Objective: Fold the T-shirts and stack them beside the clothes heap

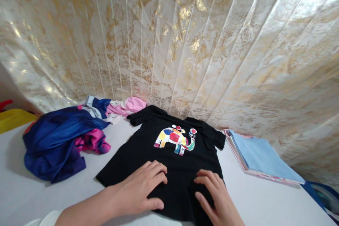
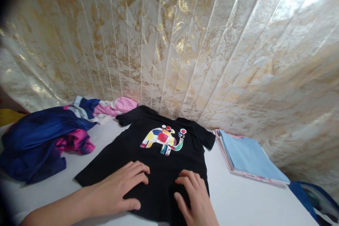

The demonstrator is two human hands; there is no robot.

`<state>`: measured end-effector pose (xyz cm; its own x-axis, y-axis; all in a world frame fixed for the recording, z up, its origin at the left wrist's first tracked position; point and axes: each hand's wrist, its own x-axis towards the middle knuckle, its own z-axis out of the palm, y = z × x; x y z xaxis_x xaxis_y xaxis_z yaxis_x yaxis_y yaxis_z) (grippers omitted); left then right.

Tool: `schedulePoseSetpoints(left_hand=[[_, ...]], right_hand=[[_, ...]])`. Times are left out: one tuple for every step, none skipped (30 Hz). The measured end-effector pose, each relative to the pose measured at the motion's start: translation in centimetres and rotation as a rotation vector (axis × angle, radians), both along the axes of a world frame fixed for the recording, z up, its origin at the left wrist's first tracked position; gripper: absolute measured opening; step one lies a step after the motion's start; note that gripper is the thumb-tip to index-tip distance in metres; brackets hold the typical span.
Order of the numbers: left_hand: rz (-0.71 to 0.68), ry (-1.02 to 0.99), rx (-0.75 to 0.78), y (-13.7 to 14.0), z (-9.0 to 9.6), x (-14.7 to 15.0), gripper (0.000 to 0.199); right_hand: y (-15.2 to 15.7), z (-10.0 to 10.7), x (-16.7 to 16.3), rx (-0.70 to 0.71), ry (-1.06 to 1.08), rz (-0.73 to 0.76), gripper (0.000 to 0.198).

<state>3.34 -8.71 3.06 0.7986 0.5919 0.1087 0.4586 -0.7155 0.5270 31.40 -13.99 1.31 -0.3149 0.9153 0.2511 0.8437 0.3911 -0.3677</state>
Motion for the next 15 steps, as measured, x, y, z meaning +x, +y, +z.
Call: schedulePoseSetpoints(left_hand=[[-0.008,0.006,0.0,-0.2,0.0,0.0,0.036],[-0.018,0.015,0.006,-0.4,0.1,0.0,0.035],[-0.027,0.029,0.019,-0.6,0.2,0.0,0.033],[-0.029,0.047,0.04,-0.9,0.3,0.1,0.029],[-0.028,0.065,0.064,-1.2,0.5,0.1,0.026],[-0.024,0.085,0.087,-1.4,0.6,0.2,0.023],[-0.028,0.1,0.107,-1.5,0.7,0.2,0.021],[-0.036,0.112,0.122,-1.5,0.8,0.3,0.019],[-0.045,0.119,0.133,-1.5,0.8,0.4,0.018],[-0.052,0.124,0.14,-1.4,0.8,0.4,0.018],[-0.053,0.127,0.142,-1.2,0.8,0.4,0.018],[-0.05,0.126,0.14,-1.0,0.8,0.5,0.018],[-0.043,0.12,0.134,-0.8,0.7,0.5,0.018],[-0.031,0.11,0.126,-0.5,0.6,0.4,0.017],[-0.017,0.096,0.117,-0.3,0.5,0.4,0.016]], right_hand=[[-0.2,0.3,-0.6,-0.045,-0.005,0.076,0.018],[-0.4,0.5,-1.3,-0.097,-0.018,0.143,0.018],[-0.6,0.8,-2.0,-0.146,-0.033,0.187,0.019],[-0.7,1.0,-2.6,-0.186,-0.046,0.205,0.021],[-0.8,1.1,-3.1,-0.216,-0.057,0.198,0.023],[-0.8,1.3,-3.5,-0.242,-0.066,0.188,0.024],[-0.8,1.4,-3.6,-0.266,-0.075,0.19,0.024],[-0.7,1.5,-3.6,-0.29,-0.083,0.203,0.025],[-0.6,1.6,-3.4,-0.311,-0.09,0.22,0.026],[-0.5,1.6,-3.2,-0.324,-0.094,0.237,0.026],[-0.5,1.6,-3.0,-0.326,-0.092,0.246,0.025],[-0.5,1.5,-2.8,-0.313,-0.081,0.244,0.022],[-0.6,1.4,-2.6,-0.287,-0.061,0.233,0.017],[-0.6,1.3,-2.5,-0.254,-0.033,0.223,0.012],[-0.8,1.2,-2.4,-0.216,0.001,0.214,0.008]])
